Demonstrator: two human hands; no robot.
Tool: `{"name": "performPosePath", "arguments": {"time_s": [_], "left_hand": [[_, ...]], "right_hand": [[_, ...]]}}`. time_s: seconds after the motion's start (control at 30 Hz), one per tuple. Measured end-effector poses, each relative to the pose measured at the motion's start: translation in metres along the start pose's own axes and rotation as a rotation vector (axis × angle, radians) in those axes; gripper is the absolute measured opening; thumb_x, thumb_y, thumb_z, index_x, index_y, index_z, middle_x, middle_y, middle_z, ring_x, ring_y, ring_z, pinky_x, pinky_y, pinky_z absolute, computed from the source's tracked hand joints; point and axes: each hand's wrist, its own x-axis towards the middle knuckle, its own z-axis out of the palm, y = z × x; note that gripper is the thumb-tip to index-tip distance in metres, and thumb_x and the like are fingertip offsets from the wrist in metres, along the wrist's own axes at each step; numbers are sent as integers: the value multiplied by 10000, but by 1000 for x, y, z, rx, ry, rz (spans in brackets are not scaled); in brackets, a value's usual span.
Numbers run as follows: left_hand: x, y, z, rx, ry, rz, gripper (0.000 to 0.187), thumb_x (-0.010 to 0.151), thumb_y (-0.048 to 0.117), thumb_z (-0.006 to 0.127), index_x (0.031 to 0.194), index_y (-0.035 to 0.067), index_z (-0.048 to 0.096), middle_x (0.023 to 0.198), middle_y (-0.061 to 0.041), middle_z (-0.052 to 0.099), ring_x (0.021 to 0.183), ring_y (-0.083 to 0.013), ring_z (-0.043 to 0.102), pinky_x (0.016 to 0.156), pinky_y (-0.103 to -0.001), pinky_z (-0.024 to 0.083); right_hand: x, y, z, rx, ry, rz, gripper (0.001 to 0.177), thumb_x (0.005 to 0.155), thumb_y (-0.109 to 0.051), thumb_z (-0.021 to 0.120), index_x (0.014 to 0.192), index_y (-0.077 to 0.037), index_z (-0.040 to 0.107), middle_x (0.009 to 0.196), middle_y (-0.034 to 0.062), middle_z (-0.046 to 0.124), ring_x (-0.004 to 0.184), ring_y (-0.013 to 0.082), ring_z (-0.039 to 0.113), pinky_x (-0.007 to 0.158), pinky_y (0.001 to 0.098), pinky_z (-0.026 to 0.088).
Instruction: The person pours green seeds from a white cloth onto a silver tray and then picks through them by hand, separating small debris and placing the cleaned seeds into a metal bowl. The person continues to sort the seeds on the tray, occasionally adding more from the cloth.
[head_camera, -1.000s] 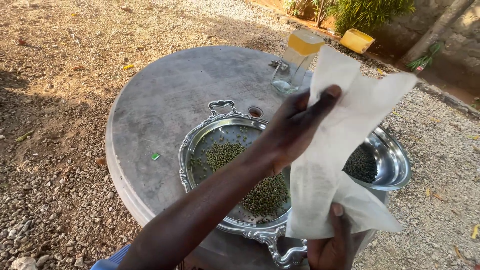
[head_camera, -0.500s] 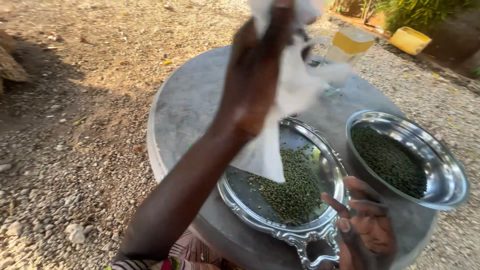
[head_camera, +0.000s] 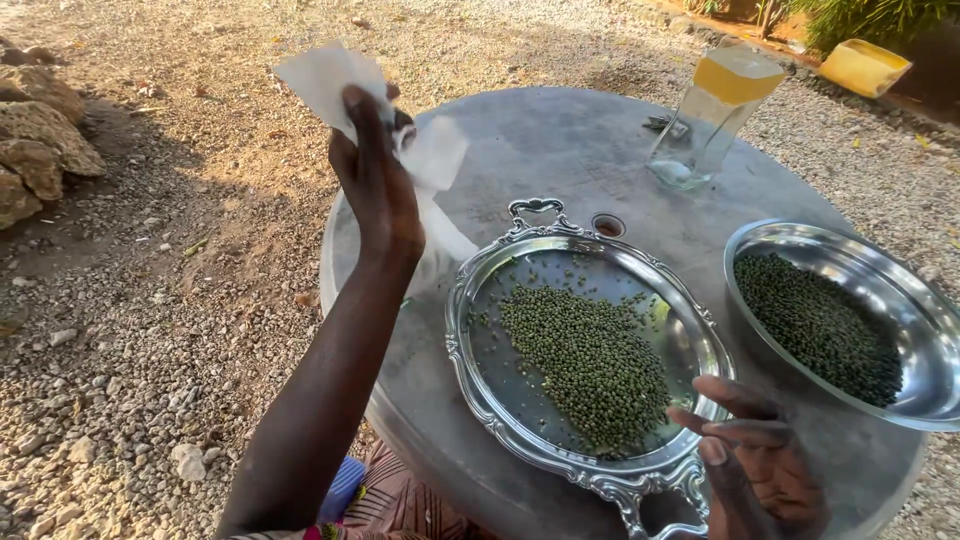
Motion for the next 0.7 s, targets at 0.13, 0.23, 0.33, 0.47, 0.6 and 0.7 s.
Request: {"name": "performPosePath", "arguments": {"time_s": [0.13,0.23,0.33,0.47,0.6,0.7], "left_hand": [[21,-27,-50,772,-440,345,252,1074,305,499,1187,92,572,1005,-120,786,902,-215,797,835,-347,591],[38,-48,-93,1281,-776,658,266,962,122,597,1209,25,605,1174,-191,646,1056,-386,584,927,-481,382],[21,-73,-119,1565,-918,247,399,940,424,623,1283,228,675,1376,-50,653,1208,-364,593,957,-568,442],[-21,-40,-107,1729,-1018,240,547,904,511,649,1386,267,557,1508,-134,484,1407,-462,365,1062,-681,293],[-42,-14,-80,1921,-1020,189,481,990,527,516,1313,179,592,1342,-173,579,1250,-455,496,930,-699,441],[-41,-9,-66,1972,-1043,63,629,1011,654,369,1349,168,582,1405,-189,545,1347,-447,418,966,-708,435]], "right_hand": [[-3,-2,0,-78,67,72,96,916,-95,629,987,-29,626,1244,240,684,1052,267,716,874,376,710],[5,-7,-2,-62,6,68,91,916,-56,620,990,-2,617,1242,261,678,1041,278,726,879,396,723],[24,-1,-7,0,-134,-35,75,953,-33,615,1006,-70,652,1244,146,718,887,165,785,790,243,707],[54,-23,10,-108,-97,-39,21,955,-14,629,964,-9,610,1196,215,692,993,224,731,843,298,696],[99,-30,14,-290,-289,-99,34,948,30,649,975,29,629,1186,211,663,1149,272,686,940,327,620],[137,-23,22,-409,-465,-144,37,951,9,680,930,4,650,1172,190,692,1101,239,696,883,288,576]]}}
